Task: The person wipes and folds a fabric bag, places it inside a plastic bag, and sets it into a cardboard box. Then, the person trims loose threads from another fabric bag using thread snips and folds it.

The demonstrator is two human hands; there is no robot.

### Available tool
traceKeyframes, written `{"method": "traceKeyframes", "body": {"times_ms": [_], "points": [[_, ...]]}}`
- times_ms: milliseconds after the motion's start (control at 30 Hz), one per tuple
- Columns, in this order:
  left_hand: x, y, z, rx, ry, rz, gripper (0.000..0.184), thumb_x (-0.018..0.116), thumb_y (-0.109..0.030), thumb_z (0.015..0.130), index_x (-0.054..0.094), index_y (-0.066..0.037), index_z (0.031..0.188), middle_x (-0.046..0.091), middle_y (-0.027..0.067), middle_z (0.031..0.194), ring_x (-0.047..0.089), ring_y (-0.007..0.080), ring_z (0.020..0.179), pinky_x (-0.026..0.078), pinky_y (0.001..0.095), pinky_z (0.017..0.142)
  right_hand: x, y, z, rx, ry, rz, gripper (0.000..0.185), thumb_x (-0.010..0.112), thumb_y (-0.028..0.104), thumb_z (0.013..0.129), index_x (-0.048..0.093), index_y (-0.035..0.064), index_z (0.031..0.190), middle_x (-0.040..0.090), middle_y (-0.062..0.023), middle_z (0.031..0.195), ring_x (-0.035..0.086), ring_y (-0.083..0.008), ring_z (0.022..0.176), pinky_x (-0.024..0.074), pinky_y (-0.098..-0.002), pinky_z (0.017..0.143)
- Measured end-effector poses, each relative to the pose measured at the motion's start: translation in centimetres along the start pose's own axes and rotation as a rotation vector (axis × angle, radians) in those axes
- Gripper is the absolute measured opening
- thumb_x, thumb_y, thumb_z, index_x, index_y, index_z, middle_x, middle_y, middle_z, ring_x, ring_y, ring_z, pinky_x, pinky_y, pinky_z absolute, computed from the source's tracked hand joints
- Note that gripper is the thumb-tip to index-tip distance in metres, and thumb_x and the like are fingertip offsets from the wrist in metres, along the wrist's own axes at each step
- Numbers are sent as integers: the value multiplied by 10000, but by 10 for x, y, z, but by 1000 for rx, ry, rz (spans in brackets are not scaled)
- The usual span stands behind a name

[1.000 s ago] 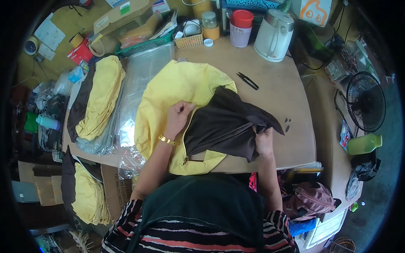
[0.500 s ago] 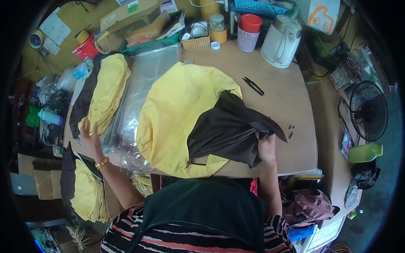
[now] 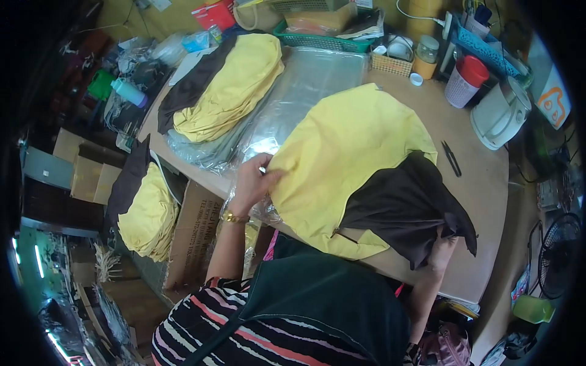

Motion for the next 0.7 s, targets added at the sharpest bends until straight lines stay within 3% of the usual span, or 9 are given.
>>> {"method": "traceKeyframes", "body": {"times_ms": [67,133,267,367,500,567,600,633,700], "points": [[12,51,-8,-289,-28,-200,258,750,-234,812,661,7,842,552,5,660,454,72,605,376,250,528,9,11,-1,-14,-1,-3,246,599,3,902,609,75,1137,608,-23,1120,546,-134,1056,415,-309,946],[-18,76,-4,-335,-285,-454,325,660,-206,902,613,9,662,441,-43,539,352,41,531,287,239,473,23,21,-8,-8,-94,31,217,594,5,901,617,79,1103,601,-4,1079,543,-121,1021,423,-288,915],[-59,83,3,-288,-398,-324,338,614,-197,939,601,-10,658,484,-46,557,376,26,523,303,215,464,39,13,-9,-131,62,-44,207,582,0,903,610,77,1093,593,10,1037,540,-110,1004,426,-281,905],[-65,55,18,-375,-111,-502,289,563,-210,969,648,-8,782,573,-25,606,472,26,500,368,180,468,30,9,-3,-152,82,-130,267,548,-4,923,563,43,1184,580,-26,1086,544,-122,1015,403,-293,965],[-138,121,8,-373,-664,-823,283,546,-251,981,682,-14,909,552,-16,599,469,41,484,351,177,457,18,35,2,-101,-197,-257,303,520,78,948,549,-25,1232,589,-82,1202,526,-188,1103,370,-332,1000],[-182,132,-11,-390,-931,-539,297,599,-279,955,673,-7,862,541,-15,577,472,45,513,356,180,483,38,46,-3,-87,-115,-138,377,489,62,949,483,-37,1313,545,-109,1301,515,-224,1168,363,-349,1033],[-198,151,-8,-280,-789,-198,294,680,-289,893,672,2,937,644,82,730,601,150,673,471,272,646,51,54,-4,-132,-39,-85,403,485,52,944,460,-26,1339,524,-106,1332,512,-229,1187,365,-354,1041],[-195,144,-8,-278,-794,-200,294,680,-289,893,672,2,937,644,82,730,601,150,673,471,272,646,47,40,-1,-130,91,38,433,496,37,941,432,1,1369,485,-103,1379,504,-227,1213,375,-355,1045],[-181,78,-2,-115,-765,162,370,728,-275,833,631,-24,1087,538,170,1059,510,250,986,419,353,837,40,32,2,-112,91,41,429,503,37,944,441,13,1367,493,-101,1370,506,-217,1210,380,-352,1041]]}}
Point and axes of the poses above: each hand's wrist, its own z-axis towards the middle knuckle, its own x-axis out of the palm, y = z × x, the point moved 7 cm from there along z, towards the middle knuckle
